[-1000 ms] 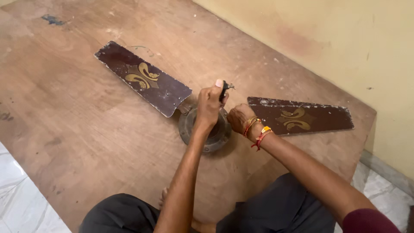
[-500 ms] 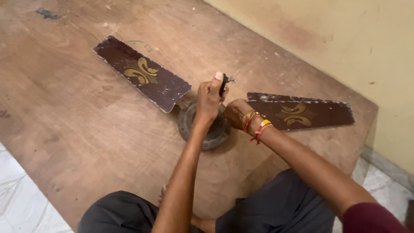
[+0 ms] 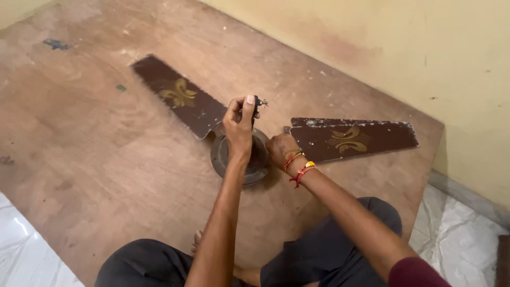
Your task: The person sits on the floor and uses a screwdriver to remove screws from the central hub of a ceiling fan. They detach the fan blades one by one and place them on the floor.
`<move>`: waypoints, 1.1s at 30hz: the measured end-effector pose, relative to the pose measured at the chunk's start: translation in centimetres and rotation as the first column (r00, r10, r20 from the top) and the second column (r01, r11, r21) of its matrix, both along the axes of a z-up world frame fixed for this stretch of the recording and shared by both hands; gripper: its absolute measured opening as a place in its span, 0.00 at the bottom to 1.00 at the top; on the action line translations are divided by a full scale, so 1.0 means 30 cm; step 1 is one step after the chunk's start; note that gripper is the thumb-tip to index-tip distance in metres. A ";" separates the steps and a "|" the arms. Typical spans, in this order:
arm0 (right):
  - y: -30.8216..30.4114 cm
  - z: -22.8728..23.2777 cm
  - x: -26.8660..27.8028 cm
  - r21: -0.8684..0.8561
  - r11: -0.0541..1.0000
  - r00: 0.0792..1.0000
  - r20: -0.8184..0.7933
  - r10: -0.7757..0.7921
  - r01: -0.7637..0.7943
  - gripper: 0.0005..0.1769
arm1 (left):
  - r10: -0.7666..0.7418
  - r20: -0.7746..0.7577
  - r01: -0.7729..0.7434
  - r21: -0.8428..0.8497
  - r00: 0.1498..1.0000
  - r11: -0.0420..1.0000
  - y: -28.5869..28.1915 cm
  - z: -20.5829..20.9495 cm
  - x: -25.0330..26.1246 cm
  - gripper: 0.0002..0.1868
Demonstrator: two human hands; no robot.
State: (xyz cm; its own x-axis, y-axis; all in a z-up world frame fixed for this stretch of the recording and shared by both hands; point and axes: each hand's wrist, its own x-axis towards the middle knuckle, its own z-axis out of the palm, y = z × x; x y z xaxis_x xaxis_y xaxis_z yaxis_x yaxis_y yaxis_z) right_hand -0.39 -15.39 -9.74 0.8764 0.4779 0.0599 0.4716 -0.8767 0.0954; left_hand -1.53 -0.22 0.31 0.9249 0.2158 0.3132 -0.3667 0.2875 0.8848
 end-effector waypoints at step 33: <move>-0.119 -0.095 -0.380 0.786 0.499 0.925 -0.248 -0.288 0.365 0.16 | -0.380 -0.167 0.351 -0.179 0.910 0.919 0.105 -0.036 0.148 0.37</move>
